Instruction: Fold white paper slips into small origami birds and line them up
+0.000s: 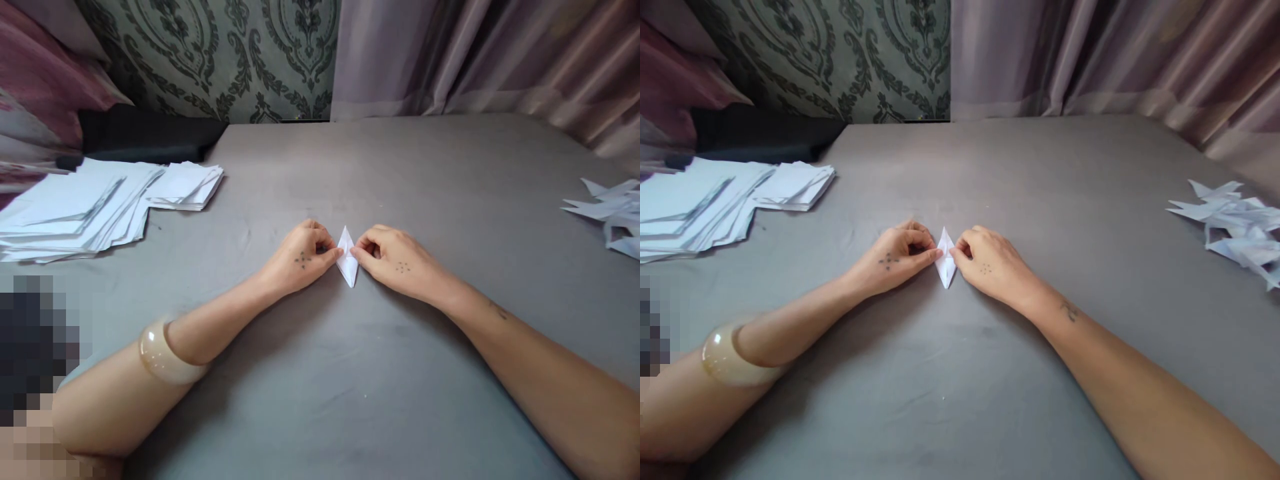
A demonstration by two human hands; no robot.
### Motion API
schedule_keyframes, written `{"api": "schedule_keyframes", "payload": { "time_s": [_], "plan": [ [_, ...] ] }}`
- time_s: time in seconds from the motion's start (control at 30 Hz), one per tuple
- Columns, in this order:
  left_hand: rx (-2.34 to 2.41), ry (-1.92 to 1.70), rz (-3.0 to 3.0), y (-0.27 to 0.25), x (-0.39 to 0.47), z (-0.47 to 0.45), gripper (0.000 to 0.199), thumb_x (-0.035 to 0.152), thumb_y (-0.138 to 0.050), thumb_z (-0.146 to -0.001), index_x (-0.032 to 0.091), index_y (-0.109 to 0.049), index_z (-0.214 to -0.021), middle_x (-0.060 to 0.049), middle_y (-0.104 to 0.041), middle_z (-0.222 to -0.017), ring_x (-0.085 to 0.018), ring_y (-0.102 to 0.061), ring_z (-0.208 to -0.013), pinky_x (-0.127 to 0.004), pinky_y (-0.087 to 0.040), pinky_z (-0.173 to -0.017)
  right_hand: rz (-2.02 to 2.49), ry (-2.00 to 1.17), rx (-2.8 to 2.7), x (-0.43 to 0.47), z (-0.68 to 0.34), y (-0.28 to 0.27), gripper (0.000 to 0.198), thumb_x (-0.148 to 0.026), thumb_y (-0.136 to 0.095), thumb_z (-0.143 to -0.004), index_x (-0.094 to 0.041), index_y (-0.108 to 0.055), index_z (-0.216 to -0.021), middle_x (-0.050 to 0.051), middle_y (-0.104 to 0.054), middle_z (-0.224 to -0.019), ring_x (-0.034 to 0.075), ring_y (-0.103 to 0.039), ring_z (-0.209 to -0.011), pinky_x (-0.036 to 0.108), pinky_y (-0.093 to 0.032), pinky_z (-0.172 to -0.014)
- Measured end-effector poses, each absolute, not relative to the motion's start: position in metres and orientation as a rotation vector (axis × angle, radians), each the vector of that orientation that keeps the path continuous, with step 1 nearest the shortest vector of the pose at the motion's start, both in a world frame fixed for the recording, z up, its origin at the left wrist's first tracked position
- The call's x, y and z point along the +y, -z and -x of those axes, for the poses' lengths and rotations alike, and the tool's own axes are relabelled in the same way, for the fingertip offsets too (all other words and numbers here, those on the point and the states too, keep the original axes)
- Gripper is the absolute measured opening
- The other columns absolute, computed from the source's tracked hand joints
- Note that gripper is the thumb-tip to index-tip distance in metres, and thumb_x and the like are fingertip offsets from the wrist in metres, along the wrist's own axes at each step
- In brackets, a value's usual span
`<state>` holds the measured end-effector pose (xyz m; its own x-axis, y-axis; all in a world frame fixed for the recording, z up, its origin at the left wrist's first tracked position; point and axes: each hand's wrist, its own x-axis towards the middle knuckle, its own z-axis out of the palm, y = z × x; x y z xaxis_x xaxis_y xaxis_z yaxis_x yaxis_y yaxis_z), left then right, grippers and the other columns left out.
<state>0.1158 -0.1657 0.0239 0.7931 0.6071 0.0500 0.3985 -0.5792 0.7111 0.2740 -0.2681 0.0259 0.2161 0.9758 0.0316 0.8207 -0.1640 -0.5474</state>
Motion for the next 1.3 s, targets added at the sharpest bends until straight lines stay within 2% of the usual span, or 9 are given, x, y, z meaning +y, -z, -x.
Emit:
{"api": "schedule_keyframes", "payload": {
  "time_s": [0.33,0.5,0.63,0.73,0.87,1.13,1.3],
  "plan": [
    [0.736,-0.37,-2.301,-0.021,-0.166,-0.115,0.015,0.025,-0.06,-0.081,0.015,-0.062,-0.071,-0.005,-0.058,-0.086,-0.017,-0.054,-0.08,-0.03,-0.045,-0.069,2.079,-0.392,-1.676,-0.271,-0.27,-0.022,0.018,-0.03,-0.051,-0.088,-0.02,-0.058,-0.075,0.002,-0.059,-0.08,0.014,-0.055,-0.066,0.028,-0.039,-0.062],
    [0.708,-0.475,-2.416,-0.016,-0.168,-0.113,0.009,0.022,-0.063,-0.081,0.016,-0.059,-0.086,-0.003,-0.056,-0.085,-0.016,-0.052,-0.08,-0.03,-0.045,-0.071,2.081,-0.303,-1.653,-0.271,-0.27,-0.016,0.011,-0.028,-0.055,-0.085,-0.02,-0.054,-0.076,0.001,-0.057,-0.083,0.013,-0.052,-0.064,0.028,-0.038,-0.06],
    [0.502,-0.543,-2.607,-0.013,-0.17,-0.112,0.01,0.021,-0.052,-0.09,0.018,-0.061,-0.092,-0.006,-0.059,-0.096,-0.017,-0.052,-0.086,-0.031,-0.045,-0.078,2.001,-0.278,-1.669,-0.274,-0.268,-0.013,0.002,-0.023,-0.054,-0.086,-0.021,-0.054,-0.086,0.002,-0.059,-0.091,0.013,-0.054,-0.069,0.027,-0.04,-0.062],
    [0.346,-0.5,-2.765,-0.015,-0.172,-0.11,0.022,0.019,-0.041,-0.095,0.016,-0.063,-0.096,-0.008,-0.062,-0.098,-0.019,-0.052,-0.089,-0.033,-0.045,-0.081,1.94,-0.268,-1.725,-0.279,-0.265,-0.013,0.012,-0.022,-0.048,-0.091,-0.022,-0.058,-0.097,0.003,-0.061,-0.099,0.014,-0.057,-0.077,0.027,-0.042,-0.066],
    [0.267,-0.333,-2.948,-0.022,-0.176,-0.106,0.028,0.015,-0.036,-0.096,0.013,-0.063,-0.104,-0.01,-0.063,-0.098,-0.021,-0.053,-0.089,-0.035,-0.045,-0.077,1.946,-0.184,-1.849,-0.286,-0.26,-0.015,0.026,-0.019,-0.041,-0.095,-0.024,-0.061,-0.11,0.004,-0.061,-0.106,0.015,-0.059,-0.083,0.027,-0.042,-0.066],
    [0.23,-0.184,-3.107,-0.022,-0.181,-0.101,0.03,0.013,-0.036,-0.093,0.009,-0.06,-0.11,-0.01,-0.06,-0.095,-0.022,-0.052,-0.087,-0.035,-0.048,-0.076,2.013,-0.163,-1.943,-0.288,-0.259,-0.021,0.036,-0.013,-0.04,-0.091,-0.024,-0.062,-0.117,0.004,-0.059,-0.108,0.013,-0.057,-0.074,0.027,-0.039,-0.059],
    [0.103,-0.008,-3.221,-0.027,-0.181,-0.102,0.025,0.011,-0.04,-0.089,0.009,-0.063,-0.098,-0.011,-0.059,-0.1,-0.024,-0.052,-0.088,-0.037,-0.049,-0.075,1.966,-0.313,-1.812,-0.283,-0.264,-0.021,0.036,-0.013,-0.045,-0.086,-0.025,-0.067,-0.11,0.002,-0.061,-0.106,0.01,-0.055,-0.068,0.026,-0.039,-0.06]
  ]
}}
